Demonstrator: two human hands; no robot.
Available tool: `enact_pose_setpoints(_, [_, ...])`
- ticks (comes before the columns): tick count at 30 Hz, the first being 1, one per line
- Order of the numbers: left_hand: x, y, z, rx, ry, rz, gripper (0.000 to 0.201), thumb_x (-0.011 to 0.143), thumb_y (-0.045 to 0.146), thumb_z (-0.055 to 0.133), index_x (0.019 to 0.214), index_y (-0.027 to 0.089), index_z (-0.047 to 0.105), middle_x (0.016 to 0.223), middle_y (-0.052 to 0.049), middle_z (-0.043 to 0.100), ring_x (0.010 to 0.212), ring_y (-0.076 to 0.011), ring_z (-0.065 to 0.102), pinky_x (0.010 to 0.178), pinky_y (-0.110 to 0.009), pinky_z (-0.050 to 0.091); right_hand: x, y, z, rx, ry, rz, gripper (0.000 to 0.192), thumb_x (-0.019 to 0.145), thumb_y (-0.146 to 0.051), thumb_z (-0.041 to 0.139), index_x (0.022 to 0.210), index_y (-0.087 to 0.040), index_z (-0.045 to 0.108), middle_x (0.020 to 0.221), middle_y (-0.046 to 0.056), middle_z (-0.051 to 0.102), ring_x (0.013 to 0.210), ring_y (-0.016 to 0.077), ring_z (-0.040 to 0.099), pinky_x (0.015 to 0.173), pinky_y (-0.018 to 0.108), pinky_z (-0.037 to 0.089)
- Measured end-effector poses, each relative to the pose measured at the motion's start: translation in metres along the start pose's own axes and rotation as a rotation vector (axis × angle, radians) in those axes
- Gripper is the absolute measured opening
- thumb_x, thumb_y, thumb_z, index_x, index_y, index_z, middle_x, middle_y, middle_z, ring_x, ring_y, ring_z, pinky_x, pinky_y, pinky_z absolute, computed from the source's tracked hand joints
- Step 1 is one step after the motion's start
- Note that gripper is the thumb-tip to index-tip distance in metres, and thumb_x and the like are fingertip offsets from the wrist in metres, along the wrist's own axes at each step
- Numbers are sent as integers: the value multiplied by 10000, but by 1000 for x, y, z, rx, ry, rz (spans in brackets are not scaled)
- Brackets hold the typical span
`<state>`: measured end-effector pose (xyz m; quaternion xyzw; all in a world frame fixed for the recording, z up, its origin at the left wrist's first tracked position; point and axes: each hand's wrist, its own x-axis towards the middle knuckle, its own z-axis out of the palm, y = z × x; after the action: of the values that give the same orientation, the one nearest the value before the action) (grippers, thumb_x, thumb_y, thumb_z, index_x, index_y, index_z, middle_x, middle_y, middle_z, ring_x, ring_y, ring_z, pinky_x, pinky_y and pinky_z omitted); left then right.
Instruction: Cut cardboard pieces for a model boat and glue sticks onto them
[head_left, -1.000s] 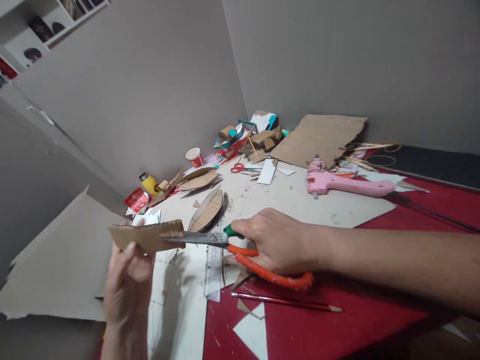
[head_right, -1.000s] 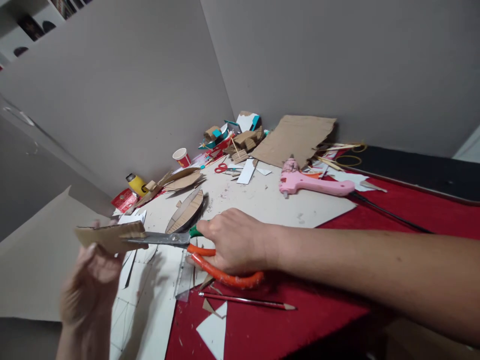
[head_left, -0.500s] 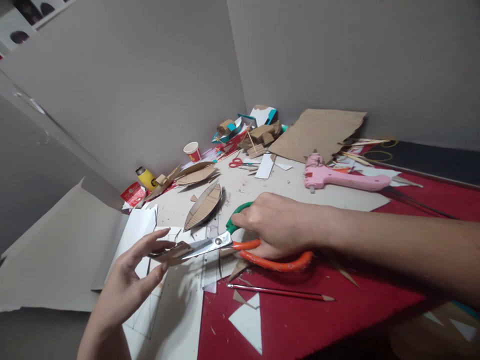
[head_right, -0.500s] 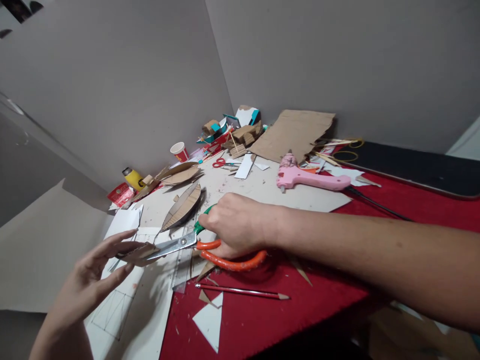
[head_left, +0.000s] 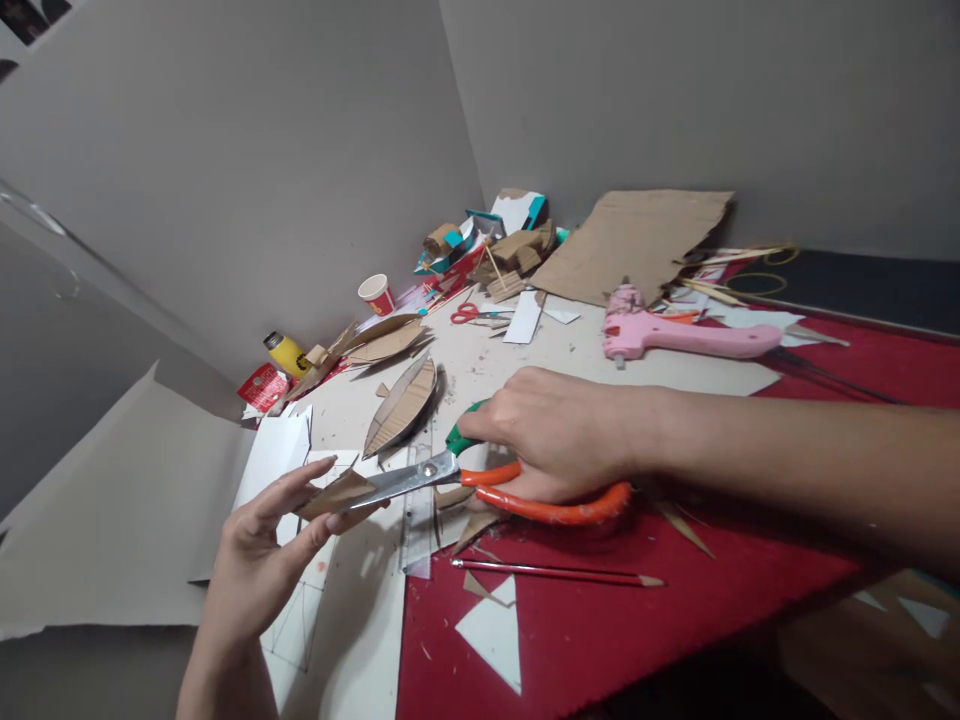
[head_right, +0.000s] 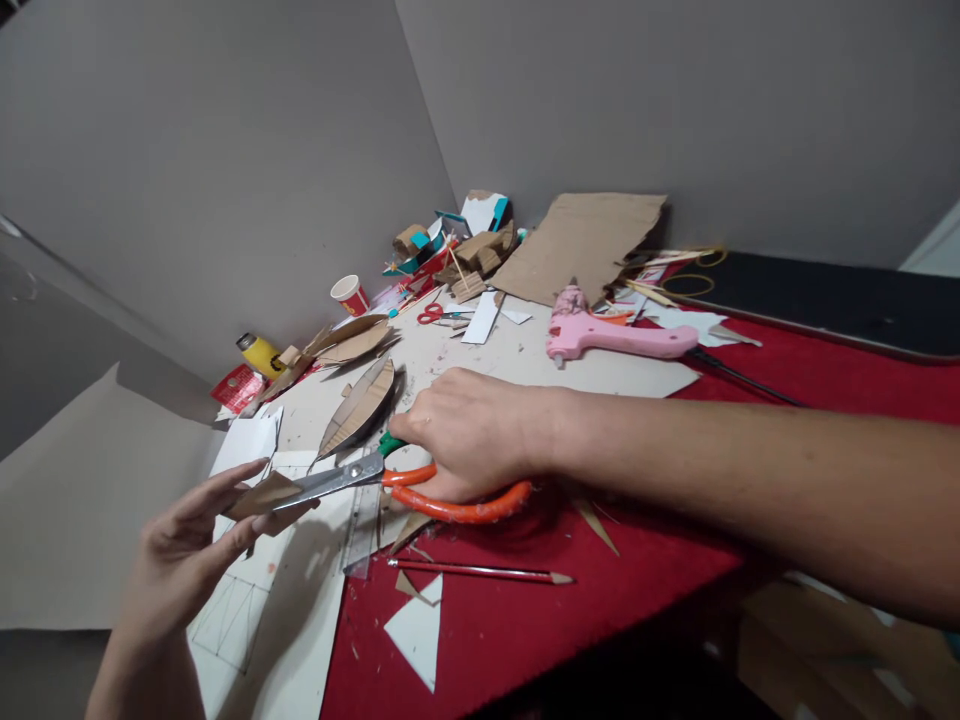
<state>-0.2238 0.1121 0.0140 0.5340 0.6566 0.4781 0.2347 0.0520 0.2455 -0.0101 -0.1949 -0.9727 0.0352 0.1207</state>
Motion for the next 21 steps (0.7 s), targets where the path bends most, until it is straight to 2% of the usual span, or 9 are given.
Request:
enact_pose_setpoints(2, [0, -2, 2, -48, 36, 1, 476, 457, 117, 863, 903, 247, 760, 831, -70, 750, 733, -258, 685, 527, -290, 553, 0, 1, 0, 4, 6, 9, 454, 820, -579, 480, 806, -151, 630, 612, 67, 644, 541, 195, 588, 503, 277, 197])
enact_pose_setpoints(6, [1, -6, 3, -5, 43, 27, 480, 463, 101, 858, 910, 248, 763, 886, -77, 750, 761, -251, 688, 557, -284, 569, 0, 2, 0, -48, 26, 28, 481, 823, -600, 453, 808, -151, 626, 605, 70, 640, 531, 202, 590, 495, 283, 189])
enact_pose_setpoints(13, [3, -1, 4, 156, -103, 70, 461, 531, 129, 831, 964, 267, 759, 912, -84, 751, 790, -253, 686, 644, -321, 585, 0, 2, 1, -77, 36, 5, 439, 813, -562, 464, 814, -151, 620, 642, 80, 652, 540, 202, 597, 496, 284, 207])
enact_pose_setpoints(17, [3, -3, 0, 157, -53, 52, 433, 555, 157, 827, 974, 241, 758, 853, -76, 742, 726, -229, 670, 552, -268, 564, 0, 7, -2, -114, 38, 43, 396, 823, -522, 469, 823, -154, 615, 660, 80, 661, 559, 205, 602, 505, 282, 202])
enact_pose_setpoints(21, [4, -5, -5, 205, 20, 116, 368, 597, 175, 809, 957, 214, 746, 883, -81, 719, 724, -201, 643, 535, -222, 530, 2, 10, -7, -140, 22, 72, 415, 832, -531, 461, 811, -153, 629, 649, 83, 666, 548, 203, 593, 505, 274, 196])
